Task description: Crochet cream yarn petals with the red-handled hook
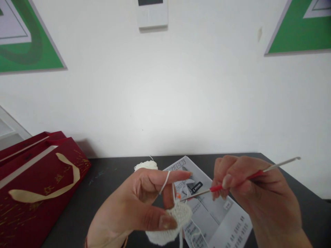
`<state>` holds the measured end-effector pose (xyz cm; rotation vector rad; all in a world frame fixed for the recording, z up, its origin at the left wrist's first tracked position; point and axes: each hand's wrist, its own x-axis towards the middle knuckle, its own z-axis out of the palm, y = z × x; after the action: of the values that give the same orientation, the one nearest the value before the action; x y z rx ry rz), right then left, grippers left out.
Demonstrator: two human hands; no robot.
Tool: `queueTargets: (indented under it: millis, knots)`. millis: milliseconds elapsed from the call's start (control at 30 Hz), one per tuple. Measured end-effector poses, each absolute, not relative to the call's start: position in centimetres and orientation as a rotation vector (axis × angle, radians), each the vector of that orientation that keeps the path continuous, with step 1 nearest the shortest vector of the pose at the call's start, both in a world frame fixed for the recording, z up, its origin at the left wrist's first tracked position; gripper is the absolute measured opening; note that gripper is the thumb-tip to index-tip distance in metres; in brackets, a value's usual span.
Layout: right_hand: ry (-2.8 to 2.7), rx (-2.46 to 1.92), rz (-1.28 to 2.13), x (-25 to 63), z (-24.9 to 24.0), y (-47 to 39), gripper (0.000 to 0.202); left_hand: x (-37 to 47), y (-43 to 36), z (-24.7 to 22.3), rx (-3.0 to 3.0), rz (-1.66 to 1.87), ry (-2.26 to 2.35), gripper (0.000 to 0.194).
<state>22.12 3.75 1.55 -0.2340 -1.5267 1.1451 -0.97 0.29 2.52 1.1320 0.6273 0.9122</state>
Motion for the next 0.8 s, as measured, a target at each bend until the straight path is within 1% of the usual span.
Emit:
queueTargets:
  millis: [233, 467, 667, 800]
  knots:
    - [-1.581, -0.254, 1.115, 23.0, 1.6, 3.6, 0.011, -1.0, -0.1, 2.7, 1.164, 0.825, 0.703, 0.050]
    - [-1.645, -0.271, 1.062, 23.2, 1.7, 3.5, 0.011, -1.0, 0.0, 1.9, 1.235, 0.808, 0.632, 0.050]
    - [-1.747, -0.258, 1.031, 24.1, 2.5, 3.2, 0.021, -0.9, 0.2, 2.0, 1.168, 0.720, 0.595, 0.054]
    - [-1.812, -0.247, 1.071, 24.6, 2.8, 3.1, 0.020, -0.7, 0.3, 2.1, 1.187, 0.702, 0.605, 0.055]
